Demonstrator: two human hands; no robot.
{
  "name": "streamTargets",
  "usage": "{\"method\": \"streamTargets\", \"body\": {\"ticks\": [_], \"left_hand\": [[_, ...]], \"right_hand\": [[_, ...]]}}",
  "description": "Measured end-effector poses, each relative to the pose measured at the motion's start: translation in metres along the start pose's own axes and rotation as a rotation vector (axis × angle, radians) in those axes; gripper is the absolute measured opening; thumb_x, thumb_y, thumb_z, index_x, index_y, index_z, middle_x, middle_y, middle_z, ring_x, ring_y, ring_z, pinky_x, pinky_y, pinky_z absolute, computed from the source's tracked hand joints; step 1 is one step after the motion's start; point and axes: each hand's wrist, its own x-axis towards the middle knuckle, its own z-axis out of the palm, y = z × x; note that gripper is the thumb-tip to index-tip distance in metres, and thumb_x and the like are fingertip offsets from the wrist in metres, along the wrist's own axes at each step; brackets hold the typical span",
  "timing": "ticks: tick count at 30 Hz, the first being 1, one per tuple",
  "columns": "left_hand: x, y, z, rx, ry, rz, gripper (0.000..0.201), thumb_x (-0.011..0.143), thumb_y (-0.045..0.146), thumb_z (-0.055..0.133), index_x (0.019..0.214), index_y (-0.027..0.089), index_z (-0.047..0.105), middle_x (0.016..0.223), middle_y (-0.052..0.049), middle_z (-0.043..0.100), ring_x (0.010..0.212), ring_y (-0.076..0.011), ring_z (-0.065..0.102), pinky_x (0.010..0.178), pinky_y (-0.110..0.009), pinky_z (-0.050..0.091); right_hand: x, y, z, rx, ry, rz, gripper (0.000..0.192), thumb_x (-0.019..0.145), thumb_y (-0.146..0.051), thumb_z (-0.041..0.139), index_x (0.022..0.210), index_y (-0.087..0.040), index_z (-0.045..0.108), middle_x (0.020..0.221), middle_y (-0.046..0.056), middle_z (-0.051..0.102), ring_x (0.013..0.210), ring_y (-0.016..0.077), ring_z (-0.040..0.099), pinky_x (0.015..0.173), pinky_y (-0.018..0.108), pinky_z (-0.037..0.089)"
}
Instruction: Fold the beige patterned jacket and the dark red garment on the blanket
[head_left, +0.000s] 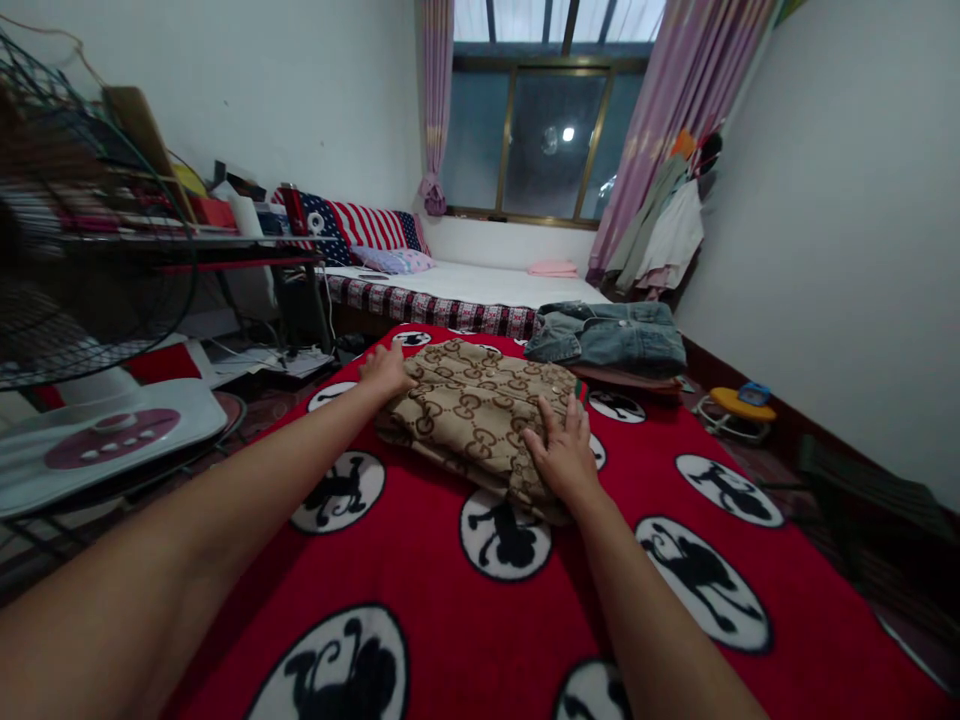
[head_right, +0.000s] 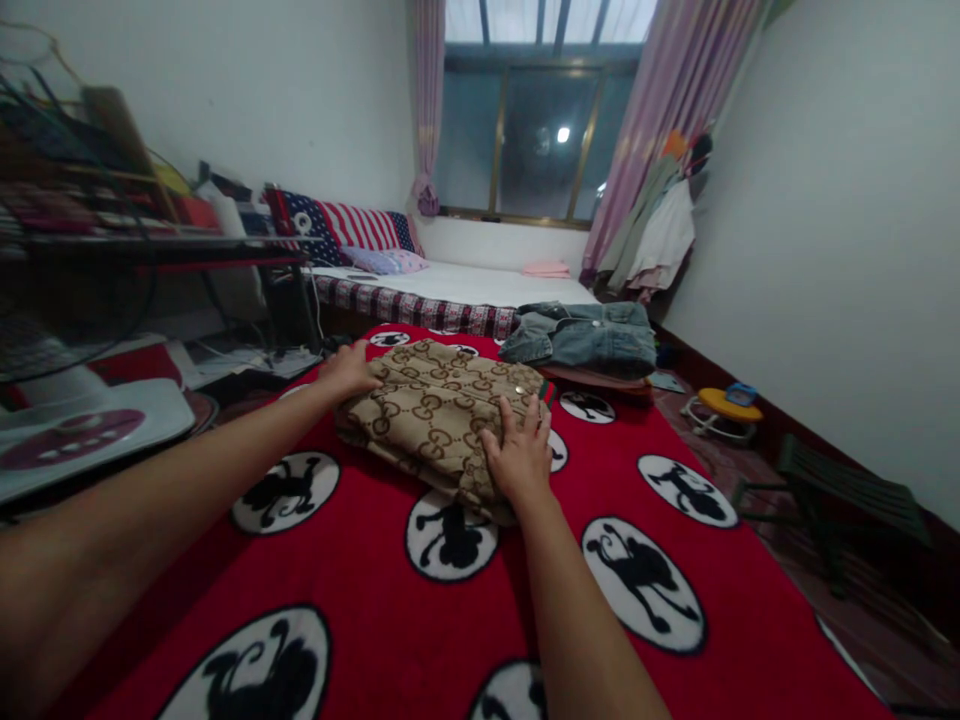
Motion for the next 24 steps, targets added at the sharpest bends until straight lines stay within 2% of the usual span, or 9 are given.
{"method": "streamTargets", "body": {"ticks": [1,3,6,9,13,16,19,22,24], "left_hand": [[-0.003,0.01,-0.003,0.069,0.055,0.074,0.076,0.063,0.024,0.077,0.134,0.019,0.05,0.138,-0.019,0.049,0.125,-0.0378,0.046,0.097,-0.048,0.041],[-0.009,0.034,-0.006,0.172,0.136,0.284,0.062,0.073,0.026,0.069,0.133,0.024,0.053,0.145,-0.015,0.043,0.132,-0.0356,0.038,0.104,-0.05,0.034],[-0.014,0.058,0.008,0.169,0.105,0.493,0.047,0.087,0.045,0.053,0.132,0.03,0.056,0.151,-0.008,0.039,0.14,-0.0334,0.027,0.112,-0.055,0.021],[-0.009,0.057,0.041,0.15,-0.044,0.477,0.058,0.089,0.065,0.038,0.138,0.036,0.05,0.156,-0.004,0.031,0.145,-0.0352,0.016,0.112,-0.063,0.008],[0.01,0.041,0.078,0.146,-0.156,0.375,0.066,0.089,0.069,0.029,0.146,0.037,0.038,0.158,-0.006,0.028,0.144,-0.0352,0.02,0.109,-0.065,0.013],[0.017,0.039,0.085,0.16,-0.134,0.371,0.068,0.089,0.069,0.029,0.147,0.034,0.037,0.157,-0.006,0.029,0.143,-0.0347,0.023,0.108,-0.063,0.019],[0.011,0.041,0.083,0.173,-0.052,0.381,0.064,0.091,0.066,0.026,0.144,0.033,0.041,0.156,-0.006,0.033,0.142,-0.0324,0.026,0.108,-0.06,0.021],[0.003,0.041,0.082,0.186,0.012,0.393,0.062,0.093,0.063,0.024,0.143,0.031,0.045,0.154,-0.006,0.035,0.142,-0.031,0.027,0.109,-0.058,0.022],[-0.001,0.041,0.083,0.195,0.033,0.398,0.062,0.093,0.063,0.025,0.142,0.03,0.046,0.153,-0.007,0.037,0.141,-0.031,0.028,0.11,-0.057,0.021]], "right_hand": [[-0.002,-0.002,0.003,-0.009,0.006,0.011,0.06,0.091,-0.045,0.051,0.148,-0.034,0.036,0.161,0.01,0.013,0.144,0.0375,0.015,0.104,0.055,0.034],[-0.004,-0.004,0.004,-0.025,0.022,0.028,0.059,0.092,-0.044,0.05,0.148,-0.035,0.036,0.161,0.01,0.013,0.143,0.0393,0.016,0.103,0.057,0.035],[-0.005,-0.005,0.002,-0.03,0.039,0.023,0.057,0.092,-0.043,0.05,0.147,-0.035,0.037,0.16,0.009,0.014,0.144,0.0386,0.015,0.104,0.057,0.034],[-0.005,-0.003,0.001,-0.025,0.039,-0.018,0.056,0.093,-0.044,0.049,0.147,-0.034,0.038,0.161,0.009,0.013,0.145,0.0369,0.013,0.106,0.056,0.033],[-0.004,-0.002,0.005,-0.03,0.028,-0.042,0.055,0.092,-0.045,0.049,0.146,-0.036,0.04,0.161,0.006,0.013,0.145,0.0374,0.011,0.107,0.055,0.033],[-0.006,-0.002,0.006,-0.048,0.049,-0.043,0.055,0.092,-0.045,0.049,0.145,-0.034,0.041,0.161,0.007,0.015,0.145,0.0354,0.012,0.107,0.053,0.034],[-0.009,-0.005,0.003,-0.086,0.061,-0.05,0.053,0.093,-0.044,0.048,0.144,-0.033,0.042,0.16,0.008,0.019,0.144,0.0346,0.017,0.105,0.055,0.034],[-0.003,-0.01,-0.008,-0.172,0.057,-0.038,0.045,0.093,-0.042,0.048,0.137,-0.031,0.052,0.154,0.01,0.033,0.14,0.0353,0.027,0.104,0.062,0.03],[0.011,-0.017,-0.017,-0.237,0.037,-0.062,0.036,0.093,-0.041,0.048,0.123,-0.027,0.063,0.145,0.011,0.046,0.137,0.0341,0.033,0.106,0.064,0.026]]}}
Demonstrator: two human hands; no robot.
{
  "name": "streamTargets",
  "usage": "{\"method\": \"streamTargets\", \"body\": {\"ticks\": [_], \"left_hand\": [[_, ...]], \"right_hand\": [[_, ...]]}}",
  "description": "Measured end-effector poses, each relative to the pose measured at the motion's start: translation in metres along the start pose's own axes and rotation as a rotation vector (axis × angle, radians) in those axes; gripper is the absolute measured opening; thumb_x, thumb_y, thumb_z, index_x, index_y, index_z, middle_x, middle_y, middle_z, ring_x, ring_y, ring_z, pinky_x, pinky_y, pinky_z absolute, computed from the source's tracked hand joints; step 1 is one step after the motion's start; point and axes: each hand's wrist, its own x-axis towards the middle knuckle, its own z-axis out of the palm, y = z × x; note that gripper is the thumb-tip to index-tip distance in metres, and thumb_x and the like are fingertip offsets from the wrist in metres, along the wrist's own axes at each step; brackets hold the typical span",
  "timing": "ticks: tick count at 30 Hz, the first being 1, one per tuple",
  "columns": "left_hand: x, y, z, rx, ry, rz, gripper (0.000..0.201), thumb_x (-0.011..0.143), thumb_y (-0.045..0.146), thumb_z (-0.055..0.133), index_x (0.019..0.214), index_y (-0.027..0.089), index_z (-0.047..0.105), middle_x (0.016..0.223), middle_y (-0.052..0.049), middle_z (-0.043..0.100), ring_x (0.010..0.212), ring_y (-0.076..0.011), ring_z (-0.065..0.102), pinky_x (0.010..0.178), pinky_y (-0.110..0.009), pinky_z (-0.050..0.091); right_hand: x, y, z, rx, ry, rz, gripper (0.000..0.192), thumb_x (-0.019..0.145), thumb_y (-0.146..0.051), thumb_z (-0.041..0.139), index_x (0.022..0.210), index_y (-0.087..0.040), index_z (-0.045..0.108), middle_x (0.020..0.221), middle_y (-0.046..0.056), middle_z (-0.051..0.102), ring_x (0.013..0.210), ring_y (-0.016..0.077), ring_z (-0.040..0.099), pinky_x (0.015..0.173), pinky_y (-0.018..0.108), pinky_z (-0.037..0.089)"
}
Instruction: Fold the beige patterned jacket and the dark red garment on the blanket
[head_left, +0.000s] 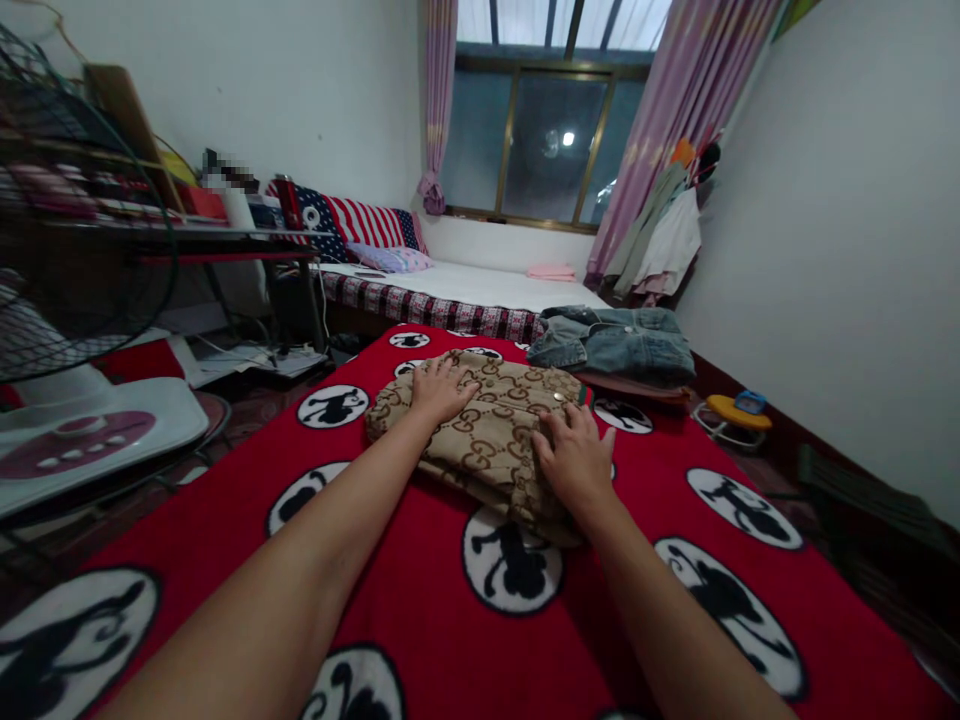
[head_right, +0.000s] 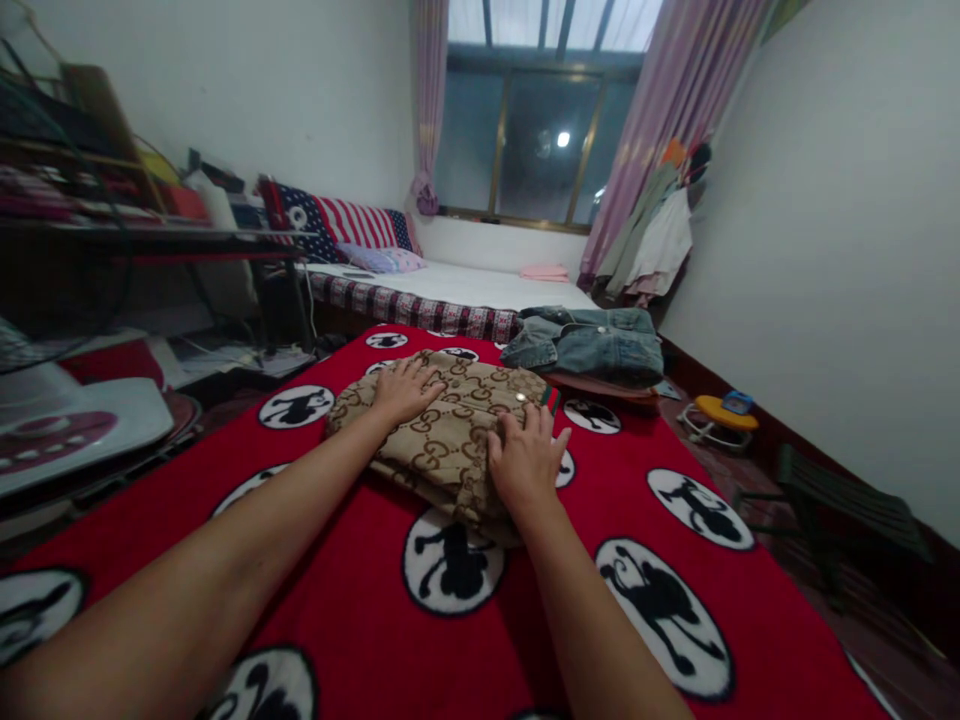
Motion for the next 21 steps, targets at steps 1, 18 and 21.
{"method": "streamTargets", "body": {"ticks": [1,18,21], "left_hand": [[-0.001,0.0,0.001,0.004,0.009,0.002,0.062,0.093,0.063,0.025,0.142,0.029,0.047,0.153,-0.007,0.038,0.141,-0.0311,0.028,0.11,-0.056,0.021],[0.011,-0.006,0.0,-0.043,-0.163,0.038,0.073,0.088,0.07,0.023,0.146,0.03,0.039,0.155,-0.007,0.033,0.143,-0.0333,0.023,0.109,-0.06,0.021],[0.009,-0.005,-0.001,-0.028,-0.185,0.044,0.073,0.089,0.069,0.021,0.148,0.029,0.036,0.157,-0.007,0.029,0.144,-0.0326,0.019,0.111,-0.06,0.018]], "right_hand": [[0.011,-0.002,-0.004,-0.023,-0.01,-0.023,0.034,0.093,-0.041,0.048,0.117,-0.025,0.066,0.142,0.012,0.05,0.136,0.0332,0.034,0.106,0.063,0.025],[0.125,0.017,0.061,0.061,-0.556,-0.033,0.074,0.087,-0.074,0.023,0.148,-0.034,0.034,0.153,0.005,0.038,0.137,0.0334,0.037,0.108,0.06,0.027],[0.117,0.014,0.057,0.004,-0.511,-0.034,0.072,0.089,-0.072,0.021,0.15,-0.035,0.028,0.158,0.003,0.029,0.144,0.033,0.025,0.109,0.062,0.023]]}}
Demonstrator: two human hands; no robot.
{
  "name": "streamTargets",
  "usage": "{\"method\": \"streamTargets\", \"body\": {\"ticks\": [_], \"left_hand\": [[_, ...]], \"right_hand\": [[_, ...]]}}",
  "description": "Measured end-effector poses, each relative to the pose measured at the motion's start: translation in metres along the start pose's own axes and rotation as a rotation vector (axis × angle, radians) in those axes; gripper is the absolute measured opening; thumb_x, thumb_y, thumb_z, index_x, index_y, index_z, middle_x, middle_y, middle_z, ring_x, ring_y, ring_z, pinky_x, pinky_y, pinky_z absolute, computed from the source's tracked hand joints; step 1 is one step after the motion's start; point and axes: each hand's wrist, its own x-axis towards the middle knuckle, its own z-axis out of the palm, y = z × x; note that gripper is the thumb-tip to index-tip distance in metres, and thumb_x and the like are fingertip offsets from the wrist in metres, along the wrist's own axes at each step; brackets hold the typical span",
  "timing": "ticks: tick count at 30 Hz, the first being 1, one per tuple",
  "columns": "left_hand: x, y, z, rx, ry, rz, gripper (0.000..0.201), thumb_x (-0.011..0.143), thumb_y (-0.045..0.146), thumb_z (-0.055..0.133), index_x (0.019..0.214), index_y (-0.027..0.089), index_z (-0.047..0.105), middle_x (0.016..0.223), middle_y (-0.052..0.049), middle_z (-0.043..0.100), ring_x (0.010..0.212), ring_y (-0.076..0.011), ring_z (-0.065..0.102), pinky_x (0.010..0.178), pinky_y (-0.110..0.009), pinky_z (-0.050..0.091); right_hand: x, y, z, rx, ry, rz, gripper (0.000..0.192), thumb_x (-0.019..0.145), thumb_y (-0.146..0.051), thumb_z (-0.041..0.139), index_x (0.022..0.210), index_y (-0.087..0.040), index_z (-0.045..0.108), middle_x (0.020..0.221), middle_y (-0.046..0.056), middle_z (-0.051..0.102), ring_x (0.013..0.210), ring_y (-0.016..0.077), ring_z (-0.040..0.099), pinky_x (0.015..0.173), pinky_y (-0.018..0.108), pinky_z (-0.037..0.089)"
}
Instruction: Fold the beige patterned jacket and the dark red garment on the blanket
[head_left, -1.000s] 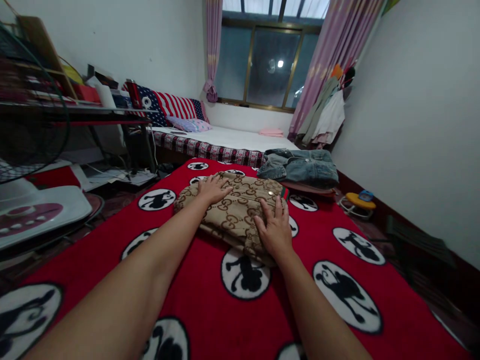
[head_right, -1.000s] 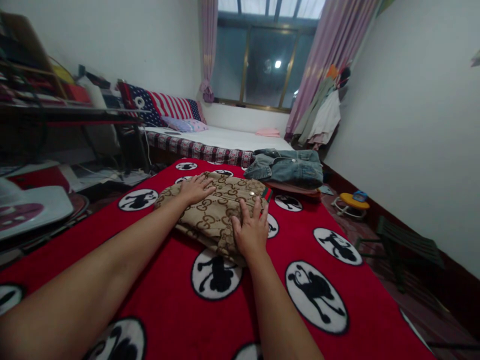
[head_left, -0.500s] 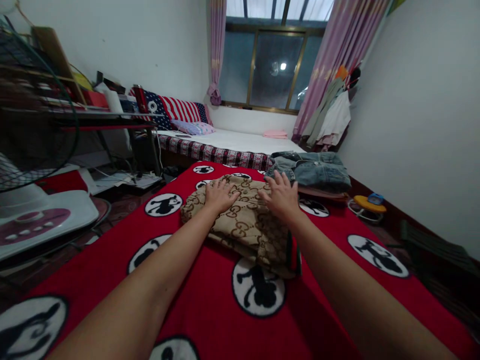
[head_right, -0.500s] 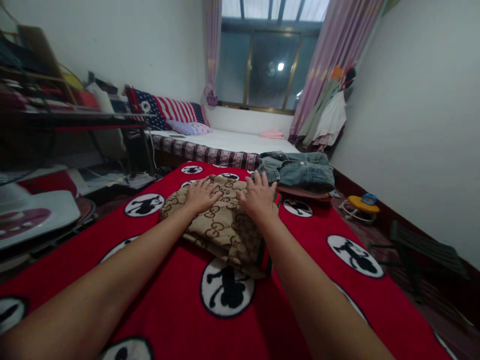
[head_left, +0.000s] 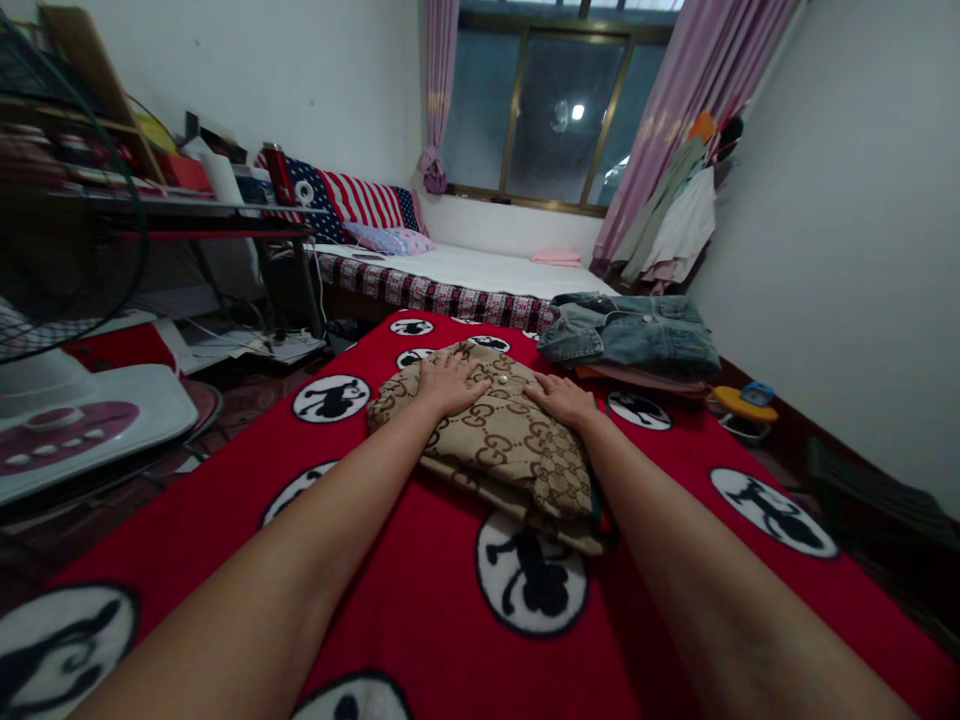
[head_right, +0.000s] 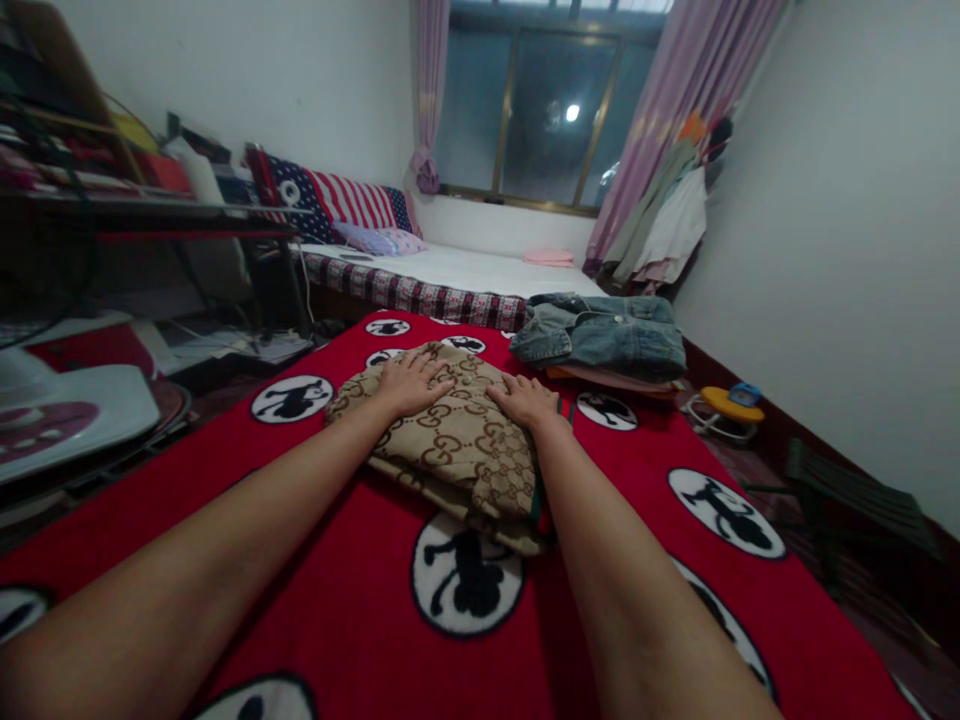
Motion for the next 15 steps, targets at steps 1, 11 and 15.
{"method": "streamTargets", "body": {"ticks": [1,11,15], "left_hand": [[0.0,0.0,0.0,0.006,-0.017,0.001,0.073,0.089,0.069,0.02,0.149,0.029,0.034,0.158,-0.007,0.026,0.145,-0.0325,0.018,0.111,-0.06,0.016],[0.003,0.003,0.002,0.058,-0.064,0.003,0.07,0.091,0.066,0.022,0.149,0.029,0.034,0.158,-0.008,0.026,0.146,-0.0323,0.017,0.114,-0.06,0.008],[-0.005,0.009,-0.005,0.07,-0.069,0.008,0.069,0.093,0.062,0.02,0.149,0.025,0.034,0.158,-0.011,0.026,0.146,-0.0325,0.017,0.114,-0.059,0.008]], "right_hand": [[-0.004,-0.001,0.0,-0.024,0.006,0.008,0.071,0.09,-0.07,0.02,0.151,-0.035,0.025,0.159,0.002,0.025,0.145,0.0325,0.021,0.11,0.061,0.022],[-0.079,-0.029,0.019,-0.181,0.291,0.036,0.067,0.093,-0.066,0.016,0.15,-0.034,0.03,0.158,0.007,0.027,0.144,0.034,0.021,0.107,0.067,0.018],[-0.09,-0.032,0.031,-0.185,0.402,0.047,0.067,0.093,-0.067,0.016,0.151,-0.036,0.025,0.161,0.007,0.017,0.146,0.0365,0.013,0.107,0.067,0.017]]}}
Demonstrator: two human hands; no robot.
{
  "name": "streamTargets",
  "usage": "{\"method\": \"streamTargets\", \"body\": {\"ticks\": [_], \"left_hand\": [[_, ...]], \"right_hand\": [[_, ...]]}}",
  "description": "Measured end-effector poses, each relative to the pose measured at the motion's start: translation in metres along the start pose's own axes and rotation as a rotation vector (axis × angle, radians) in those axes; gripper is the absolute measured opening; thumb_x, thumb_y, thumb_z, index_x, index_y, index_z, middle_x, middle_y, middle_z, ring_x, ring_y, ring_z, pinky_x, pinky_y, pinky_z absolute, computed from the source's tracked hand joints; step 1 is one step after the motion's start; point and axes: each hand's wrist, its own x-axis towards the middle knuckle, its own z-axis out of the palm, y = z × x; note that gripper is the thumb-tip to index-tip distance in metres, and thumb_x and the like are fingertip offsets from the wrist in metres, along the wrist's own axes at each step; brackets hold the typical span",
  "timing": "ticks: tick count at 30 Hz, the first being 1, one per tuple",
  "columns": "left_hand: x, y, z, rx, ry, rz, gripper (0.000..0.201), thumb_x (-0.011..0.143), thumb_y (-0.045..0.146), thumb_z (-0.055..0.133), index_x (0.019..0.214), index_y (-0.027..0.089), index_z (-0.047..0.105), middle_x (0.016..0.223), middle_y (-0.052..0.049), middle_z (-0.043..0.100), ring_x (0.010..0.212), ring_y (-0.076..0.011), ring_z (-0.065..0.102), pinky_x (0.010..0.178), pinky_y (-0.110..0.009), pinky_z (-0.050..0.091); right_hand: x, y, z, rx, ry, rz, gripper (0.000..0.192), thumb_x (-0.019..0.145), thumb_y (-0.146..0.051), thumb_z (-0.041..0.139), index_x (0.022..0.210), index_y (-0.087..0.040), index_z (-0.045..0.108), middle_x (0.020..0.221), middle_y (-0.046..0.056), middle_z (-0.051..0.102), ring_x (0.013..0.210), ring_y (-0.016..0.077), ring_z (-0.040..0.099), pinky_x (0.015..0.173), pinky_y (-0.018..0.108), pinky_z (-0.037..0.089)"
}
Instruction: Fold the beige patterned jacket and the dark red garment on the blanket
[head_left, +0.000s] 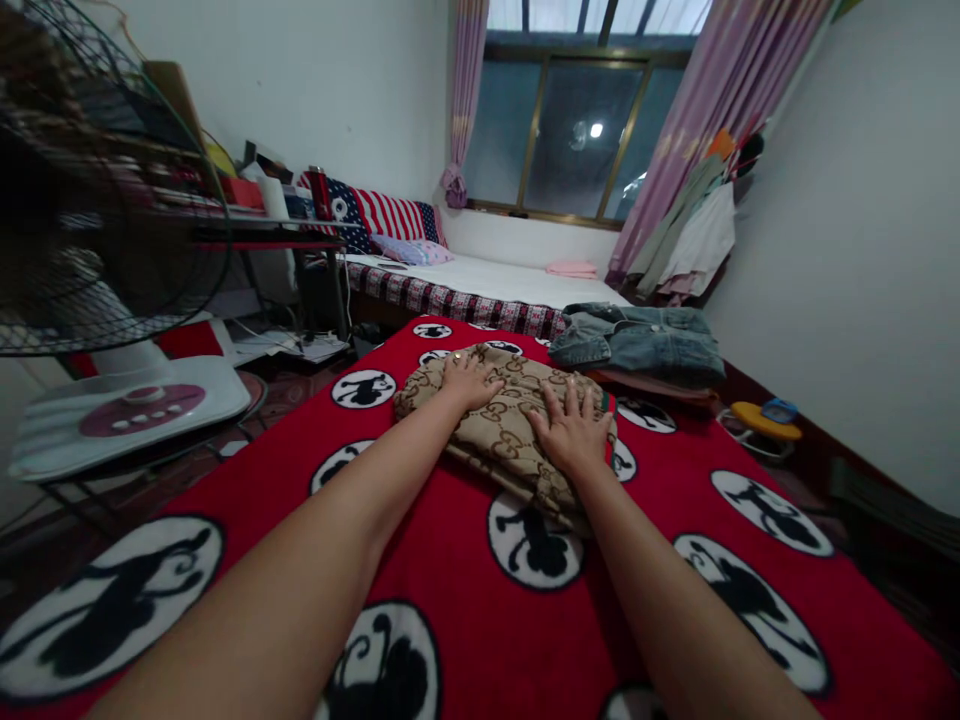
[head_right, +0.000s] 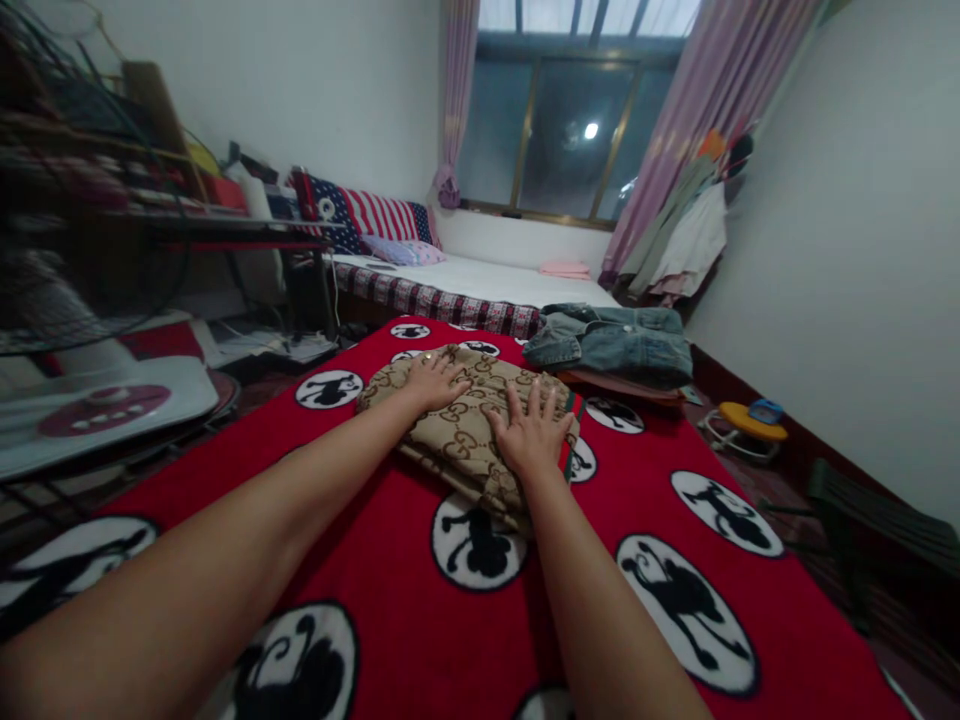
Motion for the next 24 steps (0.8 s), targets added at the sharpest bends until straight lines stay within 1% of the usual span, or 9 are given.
{"method": "streamTargets", "body": {"ticks": [2,4,6,8,11,14,16,19,24], "left_hand": [[-0.009,-0.003,-0.008,0.007,-0.03,0.034,0.066,0.095,0.058,0.023,0.149,0.023,0.034,0.158,-0.012,0.026,0.146,-0.031,0.019,0.115,-0.055,0.01],[-0.021,-0.015,-0.019,0.006,-0.039,0.099,0.061,0.094,0.057,0.031,0.147,0.027,0.038,0.157,-0.008,0.029,0.144,-0.0281,0.024,0.116,-0.049,0.016],[-0.035,-0.038,-0.028,-0.055,0.028,0.119,0.059,0.09,0.057,0.041,0.143,0.03,0.043,0.155,-0.006,0.035,0.14,-0.0265,0.032,0.114,-0.044,0.023],[-0.051,-0.069,-0.033,-0.244,0.141,0.025,0.057,0.087,0.054,0.048,0.136,0.025,0.051,0.146,-0.009,0.047,0.133,-0.028,0.041,0.11,-0.042,0.032],[-0.078,-0.115,-0.032,-0.544,0.191,-0.185,0.051,0.089,0.053,0.043,0.111,0.013,0.067,0.113,-0.015,0.067,0.11,-0.0314,0.06,0.089,-0.039,0.048],[-0.101,-0.143,-0.023,-0.669,0.084,-0.207,0.055,0.087,0.058,0.041,0.095,0.012,0.069,0.089,-0.013,0.071,0.078,-0.0267,0.067,0.061,-0.034,0.053],[-0.11,-0.149,-0.015,-0.78,0.035,-0.145,0.053,0.075,0.059,0.058,0.101,0.014,0.067,0.092,-0.011,0.072,0.073,-0.023,0.066,0.057,-0.031,0.052],[-0.114,-0.147,-0.005,-0.944,0.072,-0.059,0.064,0.054,0.047,0.078,0.107,0.014,0.065,0.104,-0.011,0.069,0.081,-0.0221,0.066,0.066,-0.032,0.054],[-0.11,-0.122,-0.01,-1.088,0.187,-0.02,0.059,0.051,0.041,0.082,0.101,0.015,0.065,0.104,-0.01,0.069,0.086,-0.0228,0.066,0.076,-0.036,0.054]], "right_hand": [[0.002,0.001,0.001,0.024,-0.038,0.006,0.068,0.092,-0.068,0.015,0.151,-0.036,0.028,0.161,0.007,0.019,0.145,0.0377,0.014,0.107,0.067,0.017],[0.006,0.003,0.0,0.047,-0.079,0.009,0.07,0.091,-0.07,0.013,0.15,-0.036,0.029,0.16,0.007,0.02,0.145,0.0378,0.016,0.107,0.067,0.017],[0.008,0.003,-0.002,0.061,-0.104,0.016,0.07,0.091,-0.07,0.013,0.15,-0.036,0.028,0.161,0.007,0.019,0.145,0.0373,0.015,0.107,0.067,0.017],[0.008,0.003,-0.003,0.066,-0.116,0.022,0.07,0.091,-0.07,0.013,0.15,-0.036,0.029,0.161,0.007,0.018,0.146,0.0367,0.015,0.107,0.067,0.016],[0.007,0.002,-0.002,0.061,-0.099,0.028,0.07,0.092,-0.069,0.014,0.15,-0.035,0.031,0.16,0.007,0.02,0.145,0.0362,0.016,0.107,0.067,0.015],[0.007,0.002,0.001,0.053,-0.077,0.026,0.069,0.092,-0.069,0.015,0.15,-0.035,0.031,0.16,0.007,0.021,0.144,0.0366,0.017,0.107,0.067,0.016],[0.007,0.002,0.002,0.046,-0.075,0.023,0.069,0.092,-0.069,0.015,0.15,-0.035,0.031,0.16,0.007,0.021,0.144,0.0367,0.018,0.106,0.067,0.017],[0.007,0.003,0.002,0.03,-0.07,0.015,0.069,0.092,-0.068,0.014,0.15,-0.034,0.03,0.16,0.007,0.022,0.144,0.0361,0.018,0.106,0.066,0.017],[0.006,0.003,0.002,0.037,-0.063,0.018,0.067,0.093,-0.067,0.016,0.15,-0.033,0.031,0.16,0.007,0.023,0.144,0.0358,0.019,0.107,0.066,0.018]]}}
